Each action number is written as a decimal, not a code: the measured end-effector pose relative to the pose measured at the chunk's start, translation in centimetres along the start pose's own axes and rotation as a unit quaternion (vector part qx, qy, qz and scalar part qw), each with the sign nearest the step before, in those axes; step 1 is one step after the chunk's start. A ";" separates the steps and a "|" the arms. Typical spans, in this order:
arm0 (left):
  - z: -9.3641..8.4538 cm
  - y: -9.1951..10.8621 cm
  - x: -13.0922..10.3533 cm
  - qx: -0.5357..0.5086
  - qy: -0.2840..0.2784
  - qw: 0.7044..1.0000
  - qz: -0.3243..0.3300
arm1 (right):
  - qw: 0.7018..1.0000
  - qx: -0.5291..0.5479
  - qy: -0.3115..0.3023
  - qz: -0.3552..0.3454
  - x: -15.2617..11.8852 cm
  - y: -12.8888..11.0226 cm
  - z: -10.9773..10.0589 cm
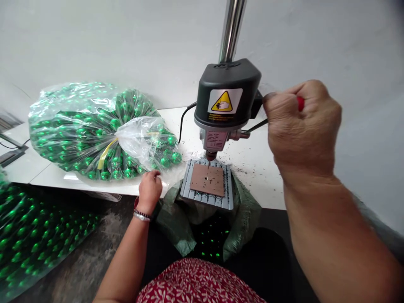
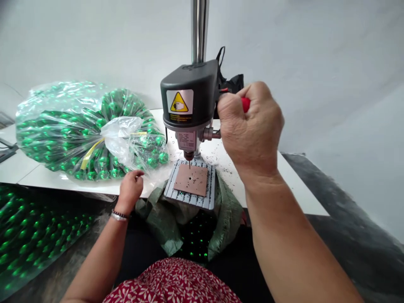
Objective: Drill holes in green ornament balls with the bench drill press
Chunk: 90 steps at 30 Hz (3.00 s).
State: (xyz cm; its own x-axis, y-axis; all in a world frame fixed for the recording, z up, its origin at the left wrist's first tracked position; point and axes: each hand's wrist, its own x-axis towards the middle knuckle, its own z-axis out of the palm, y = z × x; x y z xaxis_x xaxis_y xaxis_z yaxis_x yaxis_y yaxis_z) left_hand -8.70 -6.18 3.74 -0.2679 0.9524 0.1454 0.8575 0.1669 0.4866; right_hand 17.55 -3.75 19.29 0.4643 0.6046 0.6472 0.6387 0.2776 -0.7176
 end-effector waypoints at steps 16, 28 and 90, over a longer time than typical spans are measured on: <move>1.9 1.3 8.8 0.230 -0.145 0.949 0.160 | 0.999 0.032 0.001 -0.036 -0.2 0.6 0.1; -0.6 1.0 -2.8 -0.688 -0.205 0.688 -0.102 | 0.999 0.044 0.014 -0.003 -0.3 0.2 0.2; 8.2 7.7 0.0 -0.173 -0.112 0.962 0.181 | 0.998 0.062 -0.023 -0.006 -1.2 0.1 -0.7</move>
State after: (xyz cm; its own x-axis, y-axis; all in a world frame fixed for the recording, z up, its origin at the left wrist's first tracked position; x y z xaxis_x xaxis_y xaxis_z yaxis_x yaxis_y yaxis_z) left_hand 1.51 -2.81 0.39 0.1556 0.9695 0.1894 0.6685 -0.2445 0.7024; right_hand 17.45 -4.99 18.61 0.4260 0.6341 0.6453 0.5625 0.3731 -0.7379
